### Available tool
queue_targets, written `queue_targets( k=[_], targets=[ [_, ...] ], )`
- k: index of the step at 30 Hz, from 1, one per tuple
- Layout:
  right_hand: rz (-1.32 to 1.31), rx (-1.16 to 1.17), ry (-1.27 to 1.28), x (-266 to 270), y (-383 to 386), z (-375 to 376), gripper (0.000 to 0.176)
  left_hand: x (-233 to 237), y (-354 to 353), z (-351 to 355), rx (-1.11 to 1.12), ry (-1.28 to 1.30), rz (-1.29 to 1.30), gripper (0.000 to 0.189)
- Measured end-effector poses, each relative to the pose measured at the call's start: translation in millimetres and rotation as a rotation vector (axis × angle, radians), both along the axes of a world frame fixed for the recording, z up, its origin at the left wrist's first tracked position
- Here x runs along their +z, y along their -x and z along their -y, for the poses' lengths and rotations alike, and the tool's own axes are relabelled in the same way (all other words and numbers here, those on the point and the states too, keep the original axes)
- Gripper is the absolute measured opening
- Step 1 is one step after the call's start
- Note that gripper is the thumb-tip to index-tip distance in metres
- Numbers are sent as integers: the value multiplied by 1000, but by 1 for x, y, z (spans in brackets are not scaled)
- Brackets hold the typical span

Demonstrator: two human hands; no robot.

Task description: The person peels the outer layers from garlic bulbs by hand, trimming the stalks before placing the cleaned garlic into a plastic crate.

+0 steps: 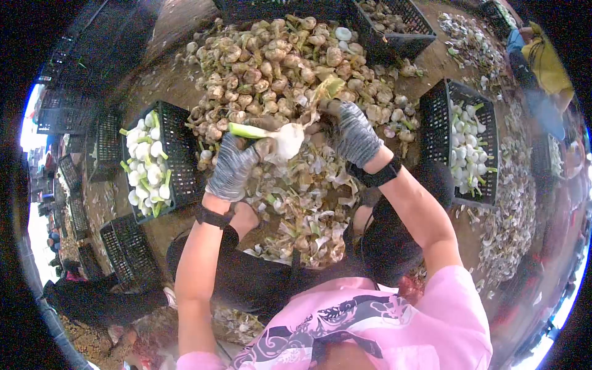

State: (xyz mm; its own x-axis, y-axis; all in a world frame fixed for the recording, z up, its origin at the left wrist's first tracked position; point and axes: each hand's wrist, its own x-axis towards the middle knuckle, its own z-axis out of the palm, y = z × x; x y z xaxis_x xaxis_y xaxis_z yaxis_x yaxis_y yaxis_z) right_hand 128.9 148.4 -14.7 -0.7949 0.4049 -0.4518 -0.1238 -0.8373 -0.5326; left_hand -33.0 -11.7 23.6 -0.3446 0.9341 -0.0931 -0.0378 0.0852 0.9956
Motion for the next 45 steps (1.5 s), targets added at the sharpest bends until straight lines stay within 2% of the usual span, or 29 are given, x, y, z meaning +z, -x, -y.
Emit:
queue_targets(
  k=[1,2,4,5,6,8,9,10,12,14,15,17,20,22,23,24,26,27,28,30,31,32,34,35,37,40,41,44,45],
  targets=[
    [122,-24,-103,4,-2,1,17,9,-1,-1,-49,7,199,28],
    [120,-24,-102,-3,-1,1,17,6,-3,0,-49,8,196,28],
    [202,27,-942,-8,6,4,20,2,-5,1,33,-133,743,33],
    [308,317,-826,-6,0,5,28,2,-1,2,30,-94,807,35],
    [303,317,-830,6,-1,12,28,1,1,2,31,-98,802,35],
    [398,526,-1480,20,2,23,39,-9,4,-1,99,-98,787,34],
    [407,328,-1587,10,9,24,49,-9,2,-3,166,-106,698,32],
    [277,182,-1389,4,10,20,53,-8,0,-2,166,-100,703,32],
    [174,-1,-1307,21,4,26,45,-4,-5,-2,232,24,254,30],
    [271,112,-1444,46,4,37,38,-10,-10,-5,210,-14,173,29],
    [147,26,-1578,37,7,38,29,-12,-13,-7,209,-52,94,28],
    [205,-5,-1605,28,8,32,26,-12,-13,-7,164,-91,-45,22],
    [287,-15,-1631,26,11,26,18,-18,-10,-7,128,39,-85,20],
    [206,15,-1315,12,10,25,18,-19,-11,-10,93,-27,-69,20],
    [302,31,-1198,7,9,24,16,-21,-12,-10,57,-88,-53,20],
    [303,28,-1195,0,8,20,16,-25,-12,-9,54,-86,-53,20],
    [554,78,-1581,-21,3,1,18,-35,-14,-3,74,-57,-77,21],
    [788,349,-1622,-23,4,-6,22,-24,-16,-2,81,-76,-8,22],
    [791,341,-1620,-25,-1,-6,22,-18,-14,-2,75,-77,-11,22],
    [562,571,-1580,-22,-7,-6,31,-12,-6,-1,74,-17,85,24],
    [654,641,-1598,-32,-3,-9,35,-14,-4,-2,86,-10,213,27],
    [653,647,-1596,-35,-5,-9,35,-14,-4,-2,90,-8,216,27],
    [280,158,-1526,-8,-1,1,39,-10,-5,-4,86,-160,704,31],
    [282,157,-1526,-2,1,6,39,-15,-2,-3,84,-130,780,34],
    [-105,57,-895,7,5,17,49,-12,-4,-5,115,-110,860,33],
    [-33,201,-978,12,15,30,56,-16,-5,-6,189,-48,1007,29],
    [11,339,-736,19,14,33,52,-25,-2,-5,220,-40,1019,26],
    [104,520,-518,26,7,34,41,-31,-1,-7,235,-42,1071,21],
    [73,423,-327,31,5,36,32,-35,-1,-7,261,-23,1050,25]
  ],
)
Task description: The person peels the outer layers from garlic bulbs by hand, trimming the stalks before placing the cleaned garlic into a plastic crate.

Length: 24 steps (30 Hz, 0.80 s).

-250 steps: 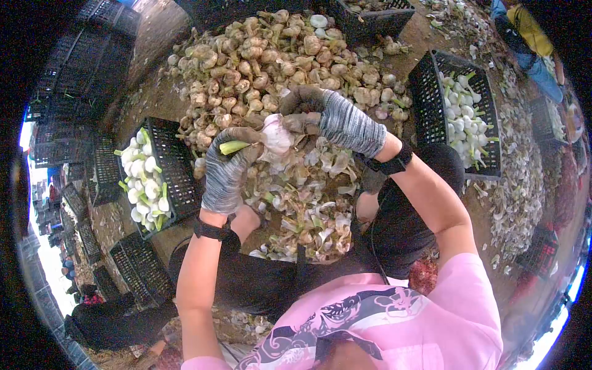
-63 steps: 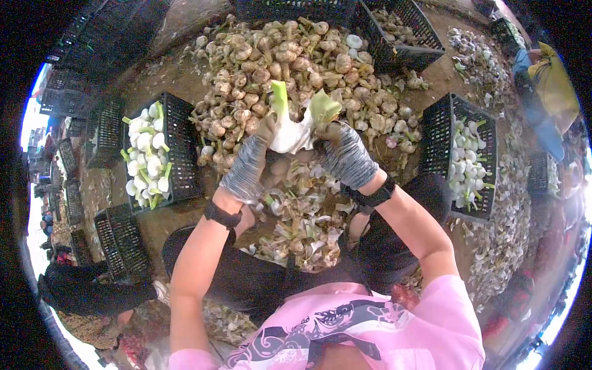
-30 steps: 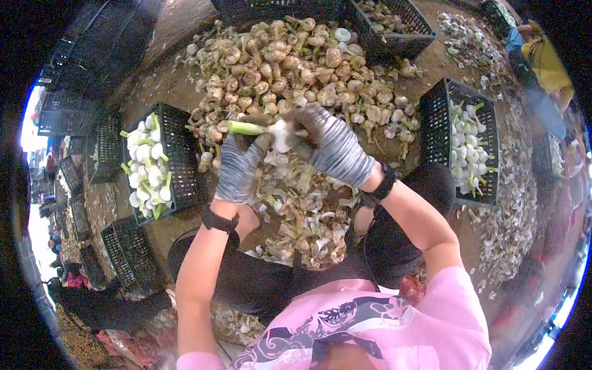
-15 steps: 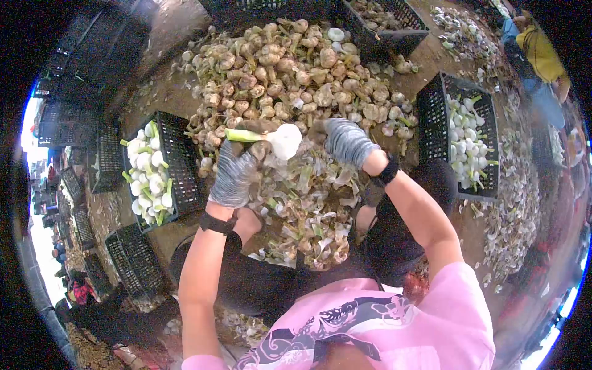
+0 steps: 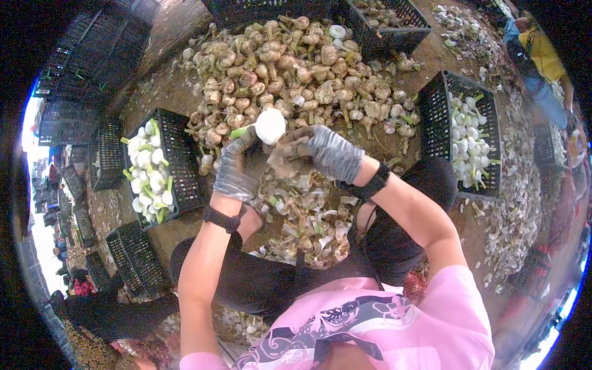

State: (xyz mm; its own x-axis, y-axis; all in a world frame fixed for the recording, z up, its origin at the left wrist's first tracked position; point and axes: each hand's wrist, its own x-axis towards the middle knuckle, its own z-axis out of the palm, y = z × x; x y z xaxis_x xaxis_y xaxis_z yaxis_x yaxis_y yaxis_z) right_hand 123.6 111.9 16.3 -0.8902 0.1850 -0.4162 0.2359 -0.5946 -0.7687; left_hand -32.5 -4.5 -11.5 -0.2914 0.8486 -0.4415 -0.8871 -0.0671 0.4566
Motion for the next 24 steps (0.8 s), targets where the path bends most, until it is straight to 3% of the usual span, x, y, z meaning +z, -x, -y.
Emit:
queue_targets(
  k=[2,4,5,7,9,10,12,15,16,17,19,21,22,24],
  targets=[
    [-125,-39,-12,-21,-7,-16,30,-8,3,1,17,32,-15,29],
    [-255,-278,27,-5,-13,-20,28,-11,4,0,81,74,8,22],
    [-253,-154,92,-1,-18,-36,34,-11,4,-1,85,71,9,22],
    [-28,-203,-581,-22,-11,-44,44,-12,5,-2,131,112,27,18],
    [291,-81,-1428,-44,-2,-41,52,-16,4,-4,142,134,-76,17],
    [259,-174,-1689,-52,4,-32,58,-15,3,-5,149,159,-180,15],
    [-101,-328,-881,-79,23,-24,60,-12,-1,-5,105,160,-312,17],
    [-228,-179,-444,-69,36,-10,53,-10,-10,-13,72,241,-520,19],
    [-50,-152,-205,-67,38,-8,44,-20,-7,-13,74,278,-588,21],
    [-36,-183,136,-73,41,-13,34,-30,-3,-13,74,322,-655,24],
    [286,-357,285,-67,59,-32,27,-19,-1,-17,171,439,-628,26],
    [307,-509,556,-59,79,-61,25,-19,0,-16,199,419,-549,31],
    [304,-588,464,-38,89,-73,23,-29,2,-17,158,412,-548,32],
    [115,-513,208,-30,121,-119,24,-29,5,-14,13,383,-468,34]
  ],
)
